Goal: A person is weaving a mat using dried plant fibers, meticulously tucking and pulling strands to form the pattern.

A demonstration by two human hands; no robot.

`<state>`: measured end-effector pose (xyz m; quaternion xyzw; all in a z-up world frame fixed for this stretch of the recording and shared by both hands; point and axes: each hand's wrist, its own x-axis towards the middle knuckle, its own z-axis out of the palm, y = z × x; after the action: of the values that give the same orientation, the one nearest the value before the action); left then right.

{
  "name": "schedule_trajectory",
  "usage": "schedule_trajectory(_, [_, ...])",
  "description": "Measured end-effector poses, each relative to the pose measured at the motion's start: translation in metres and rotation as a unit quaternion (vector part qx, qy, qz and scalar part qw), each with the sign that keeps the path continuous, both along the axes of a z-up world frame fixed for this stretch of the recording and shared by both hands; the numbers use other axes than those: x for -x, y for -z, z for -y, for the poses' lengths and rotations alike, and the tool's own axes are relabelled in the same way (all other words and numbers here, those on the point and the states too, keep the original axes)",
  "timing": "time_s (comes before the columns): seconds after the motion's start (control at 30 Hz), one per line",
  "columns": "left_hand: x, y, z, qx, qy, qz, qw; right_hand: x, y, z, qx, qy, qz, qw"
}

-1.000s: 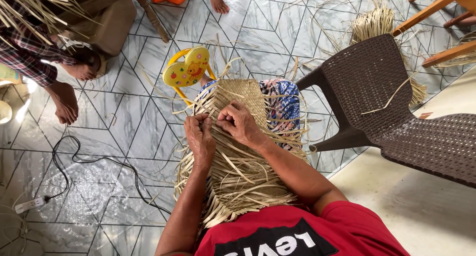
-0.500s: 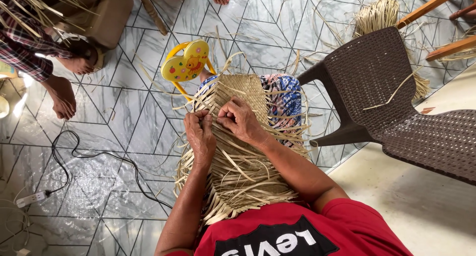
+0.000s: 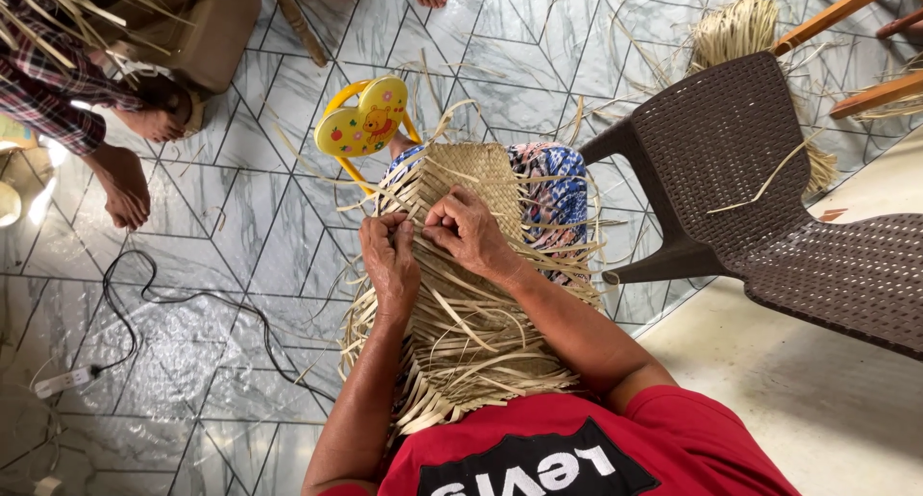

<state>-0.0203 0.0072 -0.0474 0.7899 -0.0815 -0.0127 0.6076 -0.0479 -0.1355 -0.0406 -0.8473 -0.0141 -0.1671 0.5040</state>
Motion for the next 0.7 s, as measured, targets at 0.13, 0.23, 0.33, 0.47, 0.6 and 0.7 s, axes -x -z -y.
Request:
schedule_trajectory(0.13, [-0.027, -0.011, -0.014, -0.068, 0.027, -0.229, 0.971, 0.003, 0.013, 0.004, 0.005, -0.027, 0.006, 1.000])
schedule_trajectory(0.23, [-0.038, 0.006, -0.017, -0.090, 0.050, -0.254, 0.962, 0.002, 0.011, 0.006, 0.002, -0.037, 0.005, 0.999])
schedule_trajectory(0.33, [-0.041, 0.000, -0.014, -0.110, 0.056, -0.250, 0.960, 0.000, 0.002, 0.007, 0.002, -0.031, -0.012, 0.999])
schedule_trajectory(0.47, [-0.034, -0.005, -0.006, -0.070, 0.029, -0.211, 0.974, 0.004, 0.003, 0.009, -0.010, -0.027, -0.030, 0.999])
schedule_trajectory(0.6, [-0.034, 0.005, 0.000, -0.046, 0.026, -0.158, 0.986, 0.004, -0.002, 0.010, -0.016, -0.021, -0.043, 0.999])
schedule_trajectory(0.7, [-0.035, 0.004, -0.001, -0.054, 0.035, -0.162, 0.985, 0.007, -0.013, 0.008, 0.001, -0.030, -0.032, 0.999])
